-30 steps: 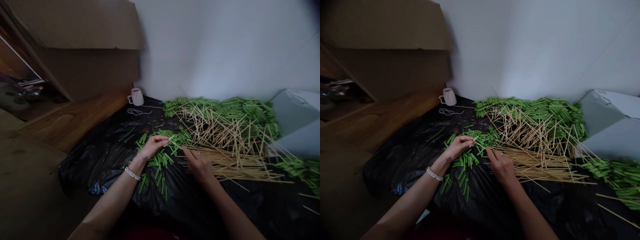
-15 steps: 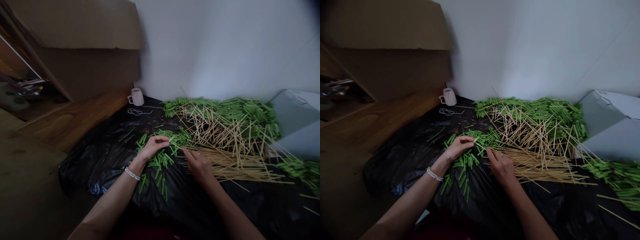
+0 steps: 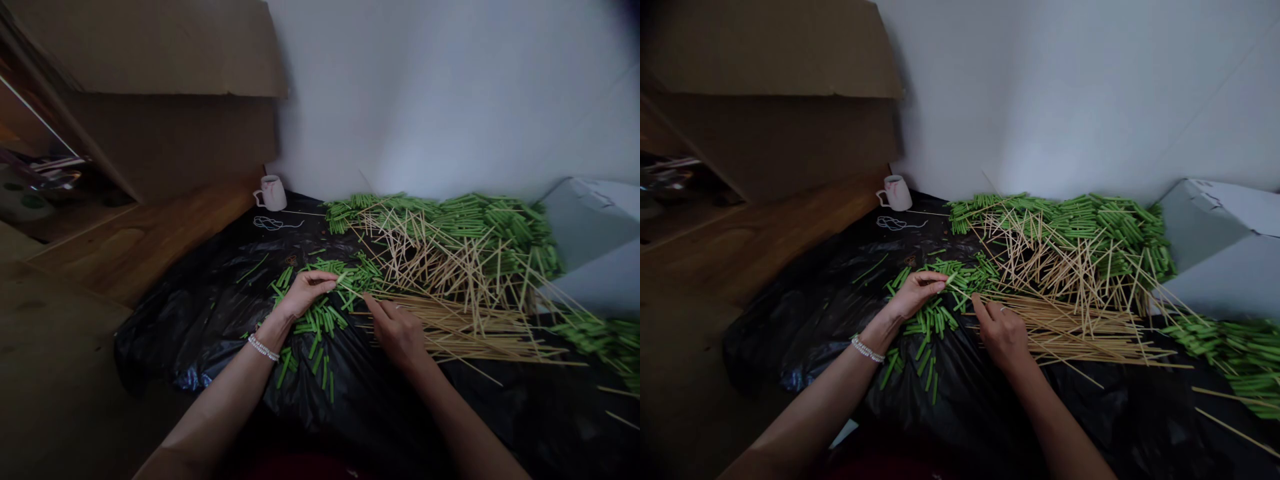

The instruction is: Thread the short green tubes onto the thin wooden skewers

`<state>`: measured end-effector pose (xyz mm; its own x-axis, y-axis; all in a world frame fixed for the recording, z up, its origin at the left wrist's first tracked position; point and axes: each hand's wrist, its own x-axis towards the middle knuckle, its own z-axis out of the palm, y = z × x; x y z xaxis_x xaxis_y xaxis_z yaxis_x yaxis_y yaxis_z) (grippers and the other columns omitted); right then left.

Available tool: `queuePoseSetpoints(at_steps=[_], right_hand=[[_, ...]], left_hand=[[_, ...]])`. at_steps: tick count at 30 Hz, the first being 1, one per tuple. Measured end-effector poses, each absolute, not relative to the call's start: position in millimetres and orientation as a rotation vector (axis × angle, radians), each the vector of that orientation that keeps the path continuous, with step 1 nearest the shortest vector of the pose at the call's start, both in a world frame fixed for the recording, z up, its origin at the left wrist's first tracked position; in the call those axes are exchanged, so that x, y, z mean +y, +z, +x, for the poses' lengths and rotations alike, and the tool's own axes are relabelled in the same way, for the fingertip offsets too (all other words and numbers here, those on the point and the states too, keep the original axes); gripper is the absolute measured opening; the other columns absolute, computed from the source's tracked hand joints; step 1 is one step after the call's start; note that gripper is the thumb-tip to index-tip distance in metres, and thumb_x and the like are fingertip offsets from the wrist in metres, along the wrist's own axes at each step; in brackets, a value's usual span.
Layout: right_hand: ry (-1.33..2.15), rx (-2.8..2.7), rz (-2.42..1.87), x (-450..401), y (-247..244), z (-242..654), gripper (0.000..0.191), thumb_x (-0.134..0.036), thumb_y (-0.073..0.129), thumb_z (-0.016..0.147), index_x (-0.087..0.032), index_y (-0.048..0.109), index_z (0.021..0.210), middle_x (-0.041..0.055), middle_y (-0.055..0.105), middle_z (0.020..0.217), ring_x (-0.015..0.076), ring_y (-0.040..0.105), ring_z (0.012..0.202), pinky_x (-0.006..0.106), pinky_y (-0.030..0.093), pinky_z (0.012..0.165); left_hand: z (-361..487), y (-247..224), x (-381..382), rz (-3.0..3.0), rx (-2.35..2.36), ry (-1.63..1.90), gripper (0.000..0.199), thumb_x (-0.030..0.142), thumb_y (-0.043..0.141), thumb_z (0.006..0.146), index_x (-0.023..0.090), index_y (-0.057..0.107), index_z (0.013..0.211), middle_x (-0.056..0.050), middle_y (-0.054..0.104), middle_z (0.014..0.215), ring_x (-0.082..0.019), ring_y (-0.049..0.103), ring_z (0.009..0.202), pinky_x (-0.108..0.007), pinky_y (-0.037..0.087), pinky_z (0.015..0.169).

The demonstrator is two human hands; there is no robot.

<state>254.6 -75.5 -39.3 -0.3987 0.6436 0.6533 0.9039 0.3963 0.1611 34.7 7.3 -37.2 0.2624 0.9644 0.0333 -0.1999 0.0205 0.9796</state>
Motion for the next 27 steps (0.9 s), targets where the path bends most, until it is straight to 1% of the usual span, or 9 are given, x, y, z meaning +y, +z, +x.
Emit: queuePoseSetpoints(at_steps=[9,16,19,24,27], right_hand=[[-0.695,-2.167,-1.302,-76.6,-39.8,251.5,0.041,-0.006,0.046,0.084,-0.018,0.061,0.120,-0.0015,0.059,0.066,0.0120,0.048,0.056,0.029,0.031,0.057],[-0.701,-2.158,-1.265,-75.6,-41.9,248.1,0.041,-0.005,0.044,0.084,-0.016,0.061,0.119,-0.0017,0.059,0.067,0.0108,0.047,0.054,0.028,0.031,0.055],[-0.696,-2.146,-1.270,-74.7,-40.1,249.3,0.038,-0.007,0.046,0.085,-0.017,0.061,0.119,-0.0014,0.059,0.067,0.0112,0.048,0.056,0.028,0.031,0.057],[-0.691,-2.126,-1.291,-74.5,-36.5,253.6,0.037,-0.008,0.047,0.084,-0.015,0.062,0.117,-0.0001,0.061,0.070,0.0118,0.048,0.058,0.029,0.032,0.057],[-0.690,-2.119,-1.262,-75.0,-37.1,253.9,0.037,-0.007,0.045,0.084,-0.014,0.062,0.115,0.0007,0.063,0.073,0.0117,0.049,0.060,0.028,0.034,0.059]], left_hand=[[33.5,-38.4,8.5,1.218,0.858,1.080,0.023,0.026,0.083,0.063,0.016,0.077,0.083,-0.005,0.075,0.082,-0.015,0.066,0.075,-0.027,0.049,0.080],[34.7,-33.7,5.9,1.268,0.828,1.010,0.023,0.027,0.082,0.064,0.016,0.076,0.083,-0.005,0.075,0.081,-0.014,0.066,0.072,-0.027,0.050,0.076],[34.8,-33.6,6.1,1.254,0.830,1.044,0.023,0.028,0.082,0.063,0.015,0.075,0.082,-0.004,0.074,0.079,-0.013,0.065,0.071,-0.026,0.049,0.075],[34.5,-33.4,7.5,1.141,0.852,1.153,0.025,0.028,0.084,0.059,0.015,0.074,0.077,-0.002,0.070,0.070,-0.011,0.060,0.063,-0.025,0.047,0.069],[33.8,-31.7,7.2,1.114,0.825,1.134,0.024,0.027,0.086,0.056,0.015,0.074,0.073,0.000,0.067,0.065,-0.009,0.057,0.059,-0.024,0.045,0.066]])
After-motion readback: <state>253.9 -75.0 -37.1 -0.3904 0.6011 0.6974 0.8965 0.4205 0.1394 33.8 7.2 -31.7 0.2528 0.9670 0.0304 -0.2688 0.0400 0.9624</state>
